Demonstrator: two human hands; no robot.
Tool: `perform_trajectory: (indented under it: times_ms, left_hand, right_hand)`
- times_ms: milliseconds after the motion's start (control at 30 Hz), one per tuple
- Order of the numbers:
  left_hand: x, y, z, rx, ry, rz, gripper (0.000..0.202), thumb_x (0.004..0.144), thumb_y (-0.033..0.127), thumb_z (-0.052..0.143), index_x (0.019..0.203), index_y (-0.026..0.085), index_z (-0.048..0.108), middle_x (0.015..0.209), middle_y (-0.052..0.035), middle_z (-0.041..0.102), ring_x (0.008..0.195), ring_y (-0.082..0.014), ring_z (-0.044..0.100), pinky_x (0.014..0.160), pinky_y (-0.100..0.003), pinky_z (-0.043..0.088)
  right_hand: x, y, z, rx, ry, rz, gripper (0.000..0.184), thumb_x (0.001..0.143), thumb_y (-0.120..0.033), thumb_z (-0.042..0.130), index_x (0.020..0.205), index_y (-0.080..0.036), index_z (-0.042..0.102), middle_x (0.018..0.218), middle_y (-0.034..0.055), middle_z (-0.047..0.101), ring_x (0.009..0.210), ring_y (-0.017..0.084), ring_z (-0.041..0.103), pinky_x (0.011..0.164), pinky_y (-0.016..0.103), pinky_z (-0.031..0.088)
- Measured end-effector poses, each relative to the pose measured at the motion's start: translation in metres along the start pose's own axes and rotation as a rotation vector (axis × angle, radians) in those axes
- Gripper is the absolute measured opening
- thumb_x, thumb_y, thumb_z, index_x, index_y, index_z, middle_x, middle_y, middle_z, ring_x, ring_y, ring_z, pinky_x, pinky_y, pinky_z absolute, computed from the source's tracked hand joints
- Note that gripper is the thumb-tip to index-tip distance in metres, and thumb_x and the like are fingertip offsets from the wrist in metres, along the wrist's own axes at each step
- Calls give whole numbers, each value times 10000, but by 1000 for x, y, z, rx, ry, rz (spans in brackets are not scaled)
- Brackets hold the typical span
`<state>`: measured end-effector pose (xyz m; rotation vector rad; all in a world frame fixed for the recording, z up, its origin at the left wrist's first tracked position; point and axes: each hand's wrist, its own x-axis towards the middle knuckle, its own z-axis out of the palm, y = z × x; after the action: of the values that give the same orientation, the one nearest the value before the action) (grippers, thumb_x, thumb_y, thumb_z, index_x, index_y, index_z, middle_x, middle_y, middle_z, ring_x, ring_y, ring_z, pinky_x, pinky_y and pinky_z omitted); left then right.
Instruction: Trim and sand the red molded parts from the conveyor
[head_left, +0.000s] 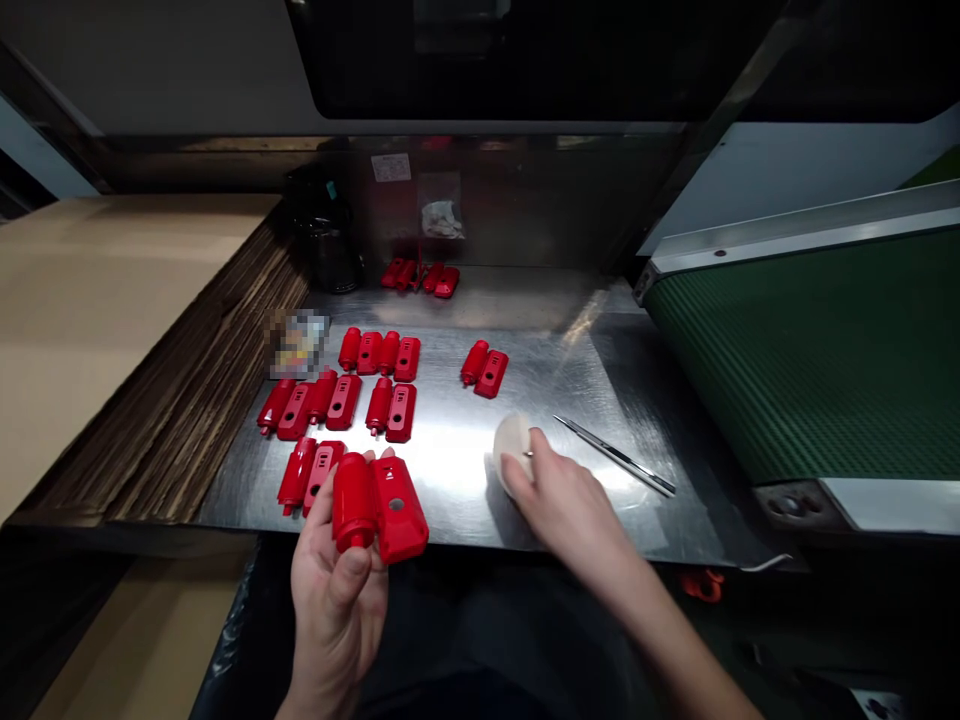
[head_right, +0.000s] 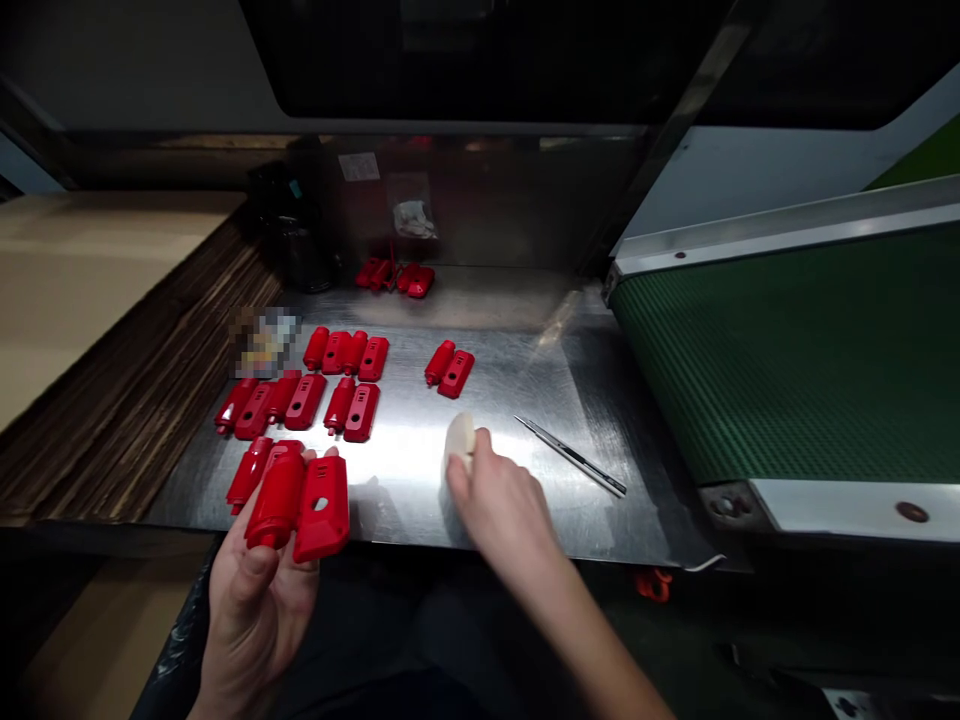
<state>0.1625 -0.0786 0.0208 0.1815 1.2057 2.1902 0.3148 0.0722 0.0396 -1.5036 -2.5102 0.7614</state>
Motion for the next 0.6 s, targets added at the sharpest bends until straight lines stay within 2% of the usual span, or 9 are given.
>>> perform_trajectory:
  times_ms: [100, 167, 233, 267, 333, 400, 433, 533, 600]
  left_hand:
    - [1, 2, 0, -18, -20, -46, 762, 703, 450, 1012, 1374, 206, 746, 1185, -130, 836, 1096, -275, 825, 935, -251, 661]
    - [1, -2, -1, -41, -21, -75, 772, 724, 484, 994, 1410, 246, 730, 1220, -112, 832, 1120, -265, 818, 960, -245, 649]
    - [-3, -8, -4, -49, -23, -103, 784, 735, 531, 974, 1428, 266, 721, 1294, -123, 811, 1174, -285, 799, 968, -266, 651]
    - [-6, -12, -6, -44, -34, -119, 788, 739, 547, 966, 1434, 269, 719, 1342, -137, 791, 1207, -308, 784, 973, -296, 657]
    - [-14, -20, -11, -23, -86, -179, 795, 762, 564, 943, 1458, 266, 702, 1462, -170, 722, 1309, -370, 723, 1016, -388, 651]
    - [-21, -24, -20, 33, -161, -261, 852, 754, 565, 946, 1498, 256, 669, 1557, -196, 644, 1385, -429, 657, 1060, -472, 628]
    - [-24, -25, -26, 85, -188, -290, 894, 736, 565, 959, 1517, 254, 652, 1580, -201, 621, 1405, -442, 636, 1072, -484, 619]
    - [-24, -19, -48, 346, -147, -152, 985, 676, 513, 1015, 1542, 267, 617, 1575, -170, 623, 1416, -381, 625, 1059, -368, 613]
    - [-22, -11, -62, 529, -14, 26, 813, 720, 455, 1003, 1448, 295, 678, 1406, -94, 721, 1282, -260, 695, 992, -224, 594]
  right_hand:
    - [21, 32, -9, -91, 28, 72, 239, 1045, -399, 578, 900, -217, 636, 815, 89, 695, 830, 323, 707, 649, 338, 421]
    - [19, 38, -11, -161, 138, 107, 218, 1010, -386, 632, 1035, -171, 665, 1110, 199, 686, 1098, 404, 656, 809, 419, 467]
    - [4, 31, -8, -33, 184, 112, 280, 1026, -405, 595, 1141, -155, 646, 1225, 220, 640, 1129, 391, 630, 872, 452, 470]
    - [-6, 24, -4, 152, 106, 89, 319, 1056, -461, 545, 1149, -171, 641, 1182, 187, 655, 1050, 350, 650, 848, 438, 483]
    - [-28, 7, 8, 704, -243, 44, 461, 1082, -627, 460, 1107, -206, 647, 1021, 105, 688, 862, 266, 671, 759, 381, 505]
    - [-44, -8, 23, 1196, -616, 76, 561, 1036, -741, 506, 1089, -203, 656, 921, 67, 699, 757, 206, 674, 698, 316, 499]
    - [-48, -13, 32, 1324, -717, 110, 576, 1007, -757, 557, 1082, -195, 657, 897, 60, 704, 733, 184, 678, 680, 286, 489]
    - [-45, -19, 57, 1303, -694, 125, 585, 964, -766, 603, 1043, -187, 632, 849, 48, 720, 701, 156, 701, 643, 238, 467]
    - [-33, -23, 71, 1179, -621, 80, 566, 991, -746, 557, 1082, -189, 604, 871, 56, 743, 733, 175, 743, 644, 241, 499]
